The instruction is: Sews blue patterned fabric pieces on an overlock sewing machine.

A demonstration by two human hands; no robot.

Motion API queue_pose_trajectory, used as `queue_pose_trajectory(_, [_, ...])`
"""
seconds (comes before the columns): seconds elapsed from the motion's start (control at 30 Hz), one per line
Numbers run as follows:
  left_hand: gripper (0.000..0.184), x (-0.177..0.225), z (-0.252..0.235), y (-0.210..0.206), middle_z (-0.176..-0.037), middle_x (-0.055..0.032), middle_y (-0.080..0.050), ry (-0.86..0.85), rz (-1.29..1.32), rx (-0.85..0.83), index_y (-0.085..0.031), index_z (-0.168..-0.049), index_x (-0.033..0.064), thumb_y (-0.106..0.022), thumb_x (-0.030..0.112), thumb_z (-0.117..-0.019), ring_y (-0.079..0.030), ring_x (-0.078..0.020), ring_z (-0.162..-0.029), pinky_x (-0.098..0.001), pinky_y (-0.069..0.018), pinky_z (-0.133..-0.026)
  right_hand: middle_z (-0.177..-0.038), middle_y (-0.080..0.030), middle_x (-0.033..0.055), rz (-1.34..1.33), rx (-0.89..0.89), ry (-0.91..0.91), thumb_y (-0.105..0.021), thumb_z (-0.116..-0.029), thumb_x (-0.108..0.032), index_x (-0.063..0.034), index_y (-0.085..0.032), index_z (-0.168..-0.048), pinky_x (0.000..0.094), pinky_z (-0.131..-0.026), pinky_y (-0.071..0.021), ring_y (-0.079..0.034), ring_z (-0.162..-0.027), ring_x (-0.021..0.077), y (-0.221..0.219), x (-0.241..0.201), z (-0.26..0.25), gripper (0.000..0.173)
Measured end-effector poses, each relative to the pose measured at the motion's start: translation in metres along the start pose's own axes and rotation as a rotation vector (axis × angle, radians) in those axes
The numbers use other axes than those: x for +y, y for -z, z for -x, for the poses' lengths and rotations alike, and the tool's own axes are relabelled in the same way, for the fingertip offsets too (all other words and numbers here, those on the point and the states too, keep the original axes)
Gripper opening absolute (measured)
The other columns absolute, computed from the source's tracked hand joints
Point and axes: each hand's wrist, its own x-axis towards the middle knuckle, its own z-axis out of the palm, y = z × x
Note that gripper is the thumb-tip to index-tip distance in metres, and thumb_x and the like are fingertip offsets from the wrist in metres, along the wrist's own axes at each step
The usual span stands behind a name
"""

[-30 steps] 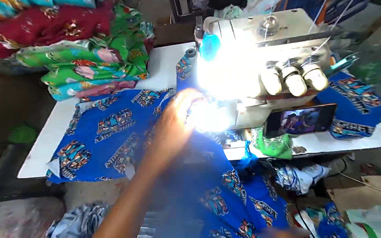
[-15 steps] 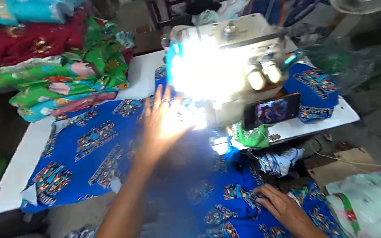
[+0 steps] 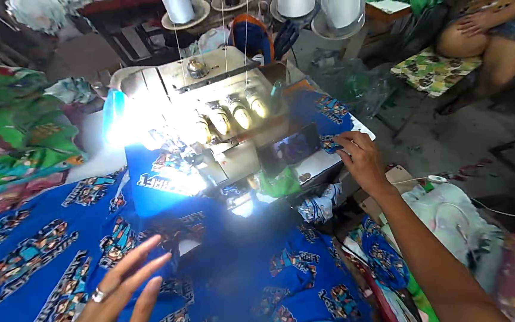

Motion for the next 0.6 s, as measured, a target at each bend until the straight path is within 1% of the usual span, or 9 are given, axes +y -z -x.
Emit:
queue_pose_trajectory(0.07, [0.028,0.0,0.017,-0.005,-0.145,-0.0032,-0.059,0.028,0.031,-0.011,-0.072,-0.124,0.0118,-0.053,0.024,-0.1075,-0.053,-0.009,-0.134,-0.0296,-0.044,-0.113,-0.129,-0.063,0.0222,0.025,-0.044,0.048,-0.06,-0.099,-0.002,-0.0013,-0.071,-0.124,0.0569,-0.101,-0.0469,-0.058,-0.121,0.0439,-0.007,0.006,-0.005,0.027])
queue_pose_trajectory(0.13, [0.026,0.0,0.032,-0.011,-0.142,-0.0026,-0.061,0.064,0.064,0.014,-0.073,-0.121,0.0108,-0.054,0.02,-0.1068,-0.055,-0.0093,-0.132,-0.0293,-0.0455,-0.112,-0.124,-0.066,0.0206,0.004,-0.033,0.087,-0.058,-0.0993,0.0,-0.0016,-0.074,-0.117,0.0562,-0.1,-0.0475,-0.06,-0.118,0.0423,-0.01,0.009,-0.009,0.023])
queue_pose_trajectory(0.2, [0.025,0.002,0.043,-0.018,-0.14,-0.001,-0.063,0.102,0.086,0.033,-0.073,-0.12,0.0112,-0.054,0.018,-0.1068,-0.056,-0.0086,-0.132,-0.0281,-0.0466,-0.112,-0.116,-0.068,0.0196,-0.056,-0.013,0.097,-0.061,-0.0984,-0.002,0.0002,-0.075,-0.108,0.0533,-0.098,-0.0484,-0.062,-0.113,0.0398,-0.008,0.011,-0.012,0.017])
queue_pose_trajectory(0.27, [0.025,0.003,0.05,-0.025,-0.138,-0.0001,-0.065,0.131,0.102,0.05,-0.073,-0.12,0.0117,-0.053,0.018,-0.1072,-0.057,-0.0083,-0.131,-0.0274,-0.0471,-0.111,-0.11,-0.069,0.0198,-0.102,-0.008,0.091,-0.068,-0.094,-0.001,0.0021,-0.075,-0.1,0.0521,-0.097,-0.0492,-0.063,-0.109,0.0388,-0.004,0.015,-0.015,0.009])
queue_pose_trajectory(0.37, [0.026,0.002,0.056,-0.032,-0.136,-0.0025,-0.066,0.152,0.119,0.049,-0.074,-0.119,0.0095,-0.052,0.017,-0.1074,-0.058,-0.0095,-0.131,-0.0272,-0.0482,-0.11,-0.105,-0.069,0.0193,-0.166,-0.059,0.072,-0.075,-0.0891,-0.001,0.0026,-0.073,-0.091,0.0494,-0.095,-0.051,-0.065,-0.104,0.0369,0.001,0.024,-0.023,0.005])
queue_pose_trajectory(0.43, [0.026,0.002,0.057,-0.036,-0.135,-0.0054,-0.066,0.16,0.114,0.038,-0.074,-0.118,0.0064,-0.052,0.015,-0.107,-0.059,-0.0098,-0.129,-0.0264,-0.0486,-0.109,-0.11,-0.07,0.0183,-0.208,-0.111,0.083,-0.071,-0.0937,-0.007,0.0019,-0.074,-0.092,0.0485,-0.097,-0.0492,-0.064,-0.107,0.0358,0.008,0.026,-0.026,0.01])
queue_pose_trajectory(0.5, [0.025,0.003,0.056,-0.038,-0.133,-0.0079,-0.067,0.164,0.1,0.026,-0.074,-0.117,0.0039,-0.053,0.014,-0.1065,-0.059,-0.0099,-0.128,-0.0258,-0.0492,-0.108,-0.116,-0.07,0.0183,-0.228,-0.122,0.055,-0.065,-0.0987,-0.009,0.0021,-0.075,-0.099,0.0497,-0.103,-0.0474,-0.063,-0.114,0.0363,0.011,0.028,-0.03,0.015])
queue_pose_trajectory(0.53, [0.025,0.003,0.055,-0.039,-0.133,-0.0088,-0.067,0.165,0.099,0.021,-0.074,-0.116,0.0031,-0.053,0.014,-0.1062,-0.059,-0.0101,-0.128,-0.0258,-0.0489,-0.109,-0.117,-0.07,0.0191,-0.227,-0.115,0.012,-0.062,-0.1009,-0.009,0.0027,-0.074,-0.104,0.0509,-0.102,-0.0486,-0.065,-0.114,0.0365,0.013,0.025,-0.032,0.017])
queue_pose_trajectory(0.6, [0.025,0.003,0.054,-0.041,-0.132,-0.0097,-0.068,0.158,0.101,0.01,-0.074,-0.116,0.0022,-0.054,0.013,-0.1059,-0.06,-0.0105,-0.128,-0.026,-0.0487,-0.109,-0.115,-0.07,0.0214,-0.246,-0.117,-0.123,-0.055,-0.1052,-0.01,0.0029,-0.067,-0.12,0.0551,-0.095,-0.0519,-0.068,-0.106,0.0377,0.018,0.015,-0.037,0.023])
